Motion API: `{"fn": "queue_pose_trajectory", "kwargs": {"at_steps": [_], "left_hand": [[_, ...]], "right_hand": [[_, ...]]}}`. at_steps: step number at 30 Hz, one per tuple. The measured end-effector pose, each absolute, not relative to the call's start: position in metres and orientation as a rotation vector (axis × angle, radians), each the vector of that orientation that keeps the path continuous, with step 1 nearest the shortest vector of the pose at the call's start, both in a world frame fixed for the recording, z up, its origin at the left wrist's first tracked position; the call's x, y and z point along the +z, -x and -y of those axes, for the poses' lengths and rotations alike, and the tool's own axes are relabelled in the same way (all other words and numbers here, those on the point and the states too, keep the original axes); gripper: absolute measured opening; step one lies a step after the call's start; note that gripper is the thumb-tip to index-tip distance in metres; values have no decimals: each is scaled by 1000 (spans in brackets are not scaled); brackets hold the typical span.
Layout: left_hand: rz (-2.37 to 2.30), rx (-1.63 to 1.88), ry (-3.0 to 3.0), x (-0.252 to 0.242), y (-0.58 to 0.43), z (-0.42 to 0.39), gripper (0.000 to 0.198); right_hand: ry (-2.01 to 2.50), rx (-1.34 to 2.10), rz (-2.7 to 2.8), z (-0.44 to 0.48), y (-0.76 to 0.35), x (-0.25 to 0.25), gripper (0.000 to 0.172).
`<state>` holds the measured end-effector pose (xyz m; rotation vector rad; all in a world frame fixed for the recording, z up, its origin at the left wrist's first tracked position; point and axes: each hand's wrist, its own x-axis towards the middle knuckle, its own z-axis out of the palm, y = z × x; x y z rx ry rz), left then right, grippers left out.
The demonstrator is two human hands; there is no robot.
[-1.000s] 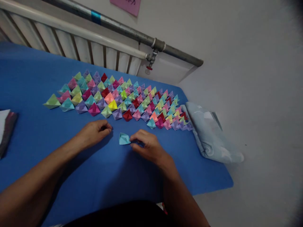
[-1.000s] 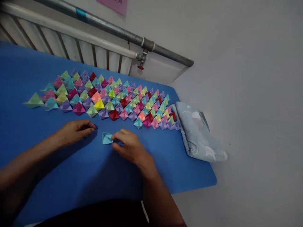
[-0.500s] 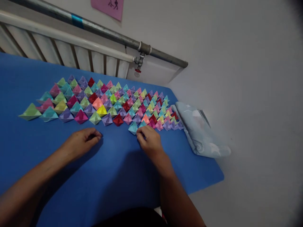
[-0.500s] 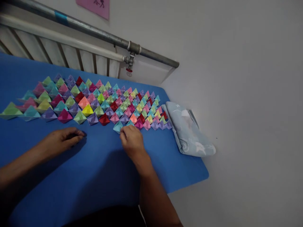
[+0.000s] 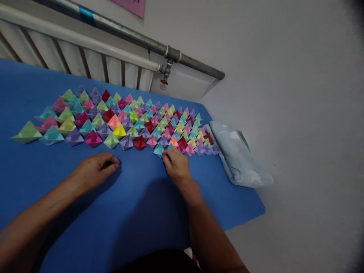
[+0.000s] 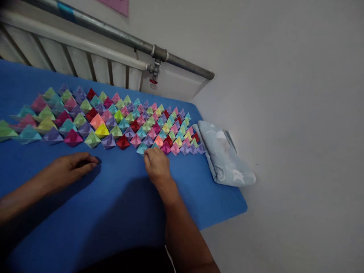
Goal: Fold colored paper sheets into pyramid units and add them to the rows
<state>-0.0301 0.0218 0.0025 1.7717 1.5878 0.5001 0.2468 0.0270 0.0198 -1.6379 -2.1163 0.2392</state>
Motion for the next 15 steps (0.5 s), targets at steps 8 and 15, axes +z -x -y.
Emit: {"fn": "queue_pose_trajectory", "kwargs": {"at_steps": [8, 15], "left_hand": [[-1635, 458, -1752, 3, 31, -22, 44], [-1624, 448, -1773, 5, 30, -21, 43]], "right_hand": [[1656, 197, 2105, -27, -244, 18, 18], [1454, 346, 2180, -3, -221, 33, 17]]}}
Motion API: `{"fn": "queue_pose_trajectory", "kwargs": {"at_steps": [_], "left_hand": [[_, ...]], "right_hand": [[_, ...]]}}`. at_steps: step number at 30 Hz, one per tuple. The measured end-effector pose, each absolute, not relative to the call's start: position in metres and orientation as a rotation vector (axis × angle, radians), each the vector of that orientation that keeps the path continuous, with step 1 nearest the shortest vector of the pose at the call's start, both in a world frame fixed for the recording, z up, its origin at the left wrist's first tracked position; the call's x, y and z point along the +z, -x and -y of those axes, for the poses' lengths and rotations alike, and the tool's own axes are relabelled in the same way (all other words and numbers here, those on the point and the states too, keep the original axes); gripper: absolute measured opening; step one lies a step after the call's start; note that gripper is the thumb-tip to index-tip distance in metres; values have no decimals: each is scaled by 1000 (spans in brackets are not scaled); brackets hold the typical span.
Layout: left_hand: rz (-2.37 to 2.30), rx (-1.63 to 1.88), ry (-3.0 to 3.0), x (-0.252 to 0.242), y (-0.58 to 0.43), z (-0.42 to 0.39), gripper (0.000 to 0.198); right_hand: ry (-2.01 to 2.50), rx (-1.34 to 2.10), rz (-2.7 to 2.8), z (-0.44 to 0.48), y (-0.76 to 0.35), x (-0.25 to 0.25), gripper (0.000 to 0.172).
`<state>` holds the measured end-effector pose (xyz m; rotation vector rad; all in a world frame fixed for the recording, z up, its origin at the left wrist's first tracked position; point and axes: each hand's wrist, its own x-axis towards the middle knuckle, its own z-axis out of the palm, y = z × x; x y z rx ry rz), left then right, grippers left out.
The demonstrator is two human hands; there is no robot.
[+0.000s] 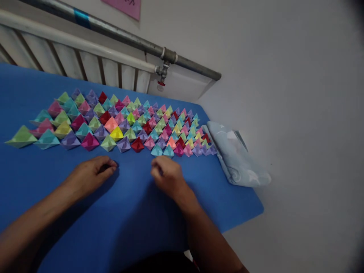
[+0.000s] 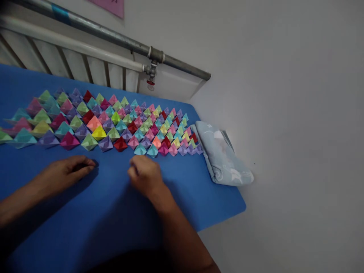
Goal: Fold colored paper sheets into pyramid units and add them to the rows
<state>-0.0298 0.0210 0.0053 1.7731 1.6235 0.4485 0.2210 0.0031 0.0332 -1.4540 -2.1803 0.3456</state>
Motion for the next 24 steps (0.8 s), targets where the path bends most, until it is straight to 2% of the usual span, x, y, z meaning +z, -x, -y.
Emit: {"fn": "queue_pose_trajectory", "kwargs": {"at_steps": [4, 11, 18, 24], "left_hand": [[-1593, 476, -1776, 8, 29, -21, 43], [-1619, 443, -1774, 9, 29, -22, 41], [-1625, 406, -1758, 16, 29, -20, 45], [-1629, 434, -1714, 16, 28, -22, 46]], "right_hand": [[1252, 522, 2461, 11, -206, 39, 12], [1367, 498, 2565, 9, -211, 37, 10], [2250, 323, 2291, -4, -243, 51, 25], [2279, 292, 2263, -12, -260, 51, 28]]}}
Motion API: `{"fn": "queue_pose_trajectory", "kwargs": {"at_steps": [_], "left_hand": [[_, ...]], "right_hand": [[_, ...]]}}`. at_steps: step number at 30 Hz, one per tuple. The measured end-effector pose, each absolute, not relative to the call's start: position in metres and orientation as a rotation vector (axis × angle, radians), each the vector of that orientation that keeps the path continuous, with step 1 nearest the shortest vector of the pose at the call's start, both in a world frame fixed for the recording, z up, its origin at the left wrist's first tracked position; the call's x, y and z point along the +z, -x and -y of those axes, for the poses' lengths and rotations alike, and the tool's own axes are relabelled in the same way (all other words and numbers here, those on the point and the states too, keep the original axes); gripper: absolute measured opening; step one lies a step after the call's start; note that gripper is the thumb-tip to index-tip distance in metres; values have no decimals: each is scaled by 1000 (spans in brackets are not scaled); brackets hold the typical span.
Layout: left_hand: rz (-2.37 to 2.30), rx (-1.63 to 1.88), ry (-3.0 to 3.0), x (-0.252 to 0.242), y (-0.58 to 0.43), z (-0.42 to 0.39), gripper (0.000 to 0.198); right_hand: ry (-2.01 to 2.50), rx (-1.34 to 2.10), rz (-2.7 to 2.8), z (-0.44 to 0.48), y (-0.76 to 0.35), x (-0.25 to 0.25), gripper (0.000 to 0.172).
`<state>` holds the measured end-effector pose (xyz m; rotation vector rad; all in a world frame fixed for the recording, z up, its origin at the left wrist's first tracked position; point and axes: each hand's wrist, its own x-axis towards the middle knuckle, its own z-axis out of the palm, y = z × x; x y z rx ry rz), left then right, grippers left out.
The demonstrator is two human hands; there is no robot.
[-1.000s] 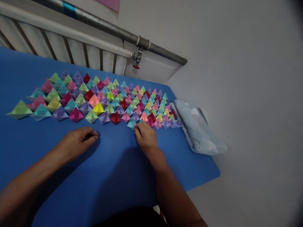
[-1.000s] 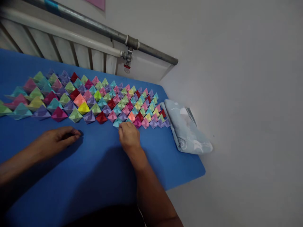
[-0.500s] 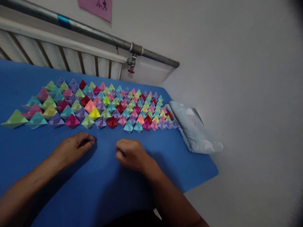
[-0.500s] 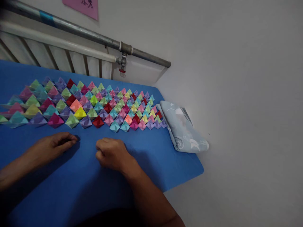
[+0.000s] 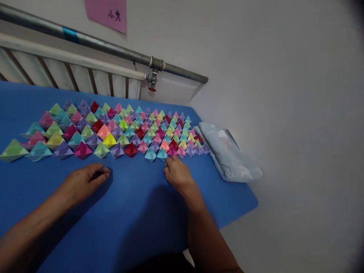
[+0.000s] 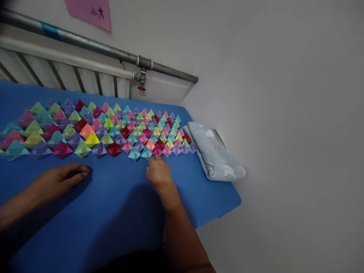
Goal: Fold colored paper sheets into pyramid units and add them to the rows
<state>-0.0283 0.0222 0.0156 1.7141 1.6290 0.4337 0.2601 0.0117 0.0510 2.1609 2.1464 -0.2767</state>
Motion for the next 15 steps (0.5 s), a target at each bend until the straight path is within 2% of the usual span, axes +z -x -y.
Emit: {"fn": "queue_pose_trajectory", "kwargs": {"at_steps": [15], "left_hand": [[-1610, 447, -1748, 12, 30, -20, 40]], "right_hand": [[-2124, -339, -2296, -13, -259, 45, 24]]}}
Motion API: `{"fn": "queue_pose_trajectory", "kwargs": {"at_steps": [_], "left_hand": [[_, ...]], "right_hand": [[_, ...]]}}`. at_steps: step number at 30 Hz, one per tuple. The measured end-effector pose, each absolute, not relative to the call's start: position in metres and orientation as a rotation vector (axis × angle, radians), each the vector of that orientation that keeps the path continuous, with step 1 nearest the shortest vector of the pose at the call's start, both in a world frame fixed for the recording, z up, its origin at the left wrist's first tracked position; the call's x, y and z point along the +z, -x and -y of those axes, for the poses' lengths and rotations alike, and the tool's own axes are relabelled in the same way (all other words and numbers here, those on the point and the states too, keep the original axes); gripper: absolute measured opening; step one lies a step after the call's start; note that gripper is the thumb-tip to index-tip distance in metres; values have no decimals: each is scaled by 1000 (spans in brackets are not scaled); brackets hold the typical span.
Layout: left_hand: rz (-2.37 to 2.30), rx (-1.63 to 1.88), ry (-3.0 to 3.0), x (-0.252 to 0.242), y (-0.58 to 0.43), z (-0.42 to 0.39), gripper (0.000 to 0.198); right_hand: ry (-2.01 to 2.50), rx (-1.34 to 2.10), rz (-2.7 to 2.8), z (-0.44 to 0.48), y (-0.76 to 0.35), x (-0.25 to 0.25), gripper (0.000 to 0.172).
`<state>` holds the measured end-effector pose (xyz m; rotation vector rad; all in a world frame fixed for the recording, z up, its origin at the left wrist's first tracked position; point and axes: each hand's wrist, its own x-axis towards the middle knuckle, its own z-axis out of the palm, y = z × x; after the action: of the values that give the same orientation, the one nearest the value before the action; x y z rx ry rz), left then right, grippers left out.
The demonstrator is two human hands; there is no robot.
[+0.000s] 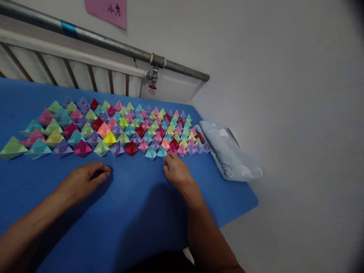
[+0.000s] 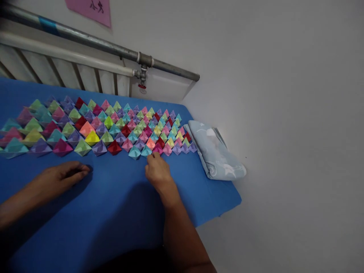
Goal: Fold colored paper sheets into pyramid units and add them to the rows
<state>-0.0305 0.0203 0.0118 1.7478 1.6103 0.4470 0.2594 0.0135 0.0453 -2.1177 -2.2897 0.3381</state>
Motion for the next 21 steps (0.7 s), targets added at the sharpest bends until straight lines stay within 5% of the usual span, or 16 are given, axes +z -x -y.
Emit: {"fn": "queue_pose_trajectory", "kwargs": {"at_steps": [21], "left_hand": [[-1583, 451, -1819, 2, 34, -27, 37]], "right_hand": [[2079, 536, 2330, -5, -247, 56, 18]]}}
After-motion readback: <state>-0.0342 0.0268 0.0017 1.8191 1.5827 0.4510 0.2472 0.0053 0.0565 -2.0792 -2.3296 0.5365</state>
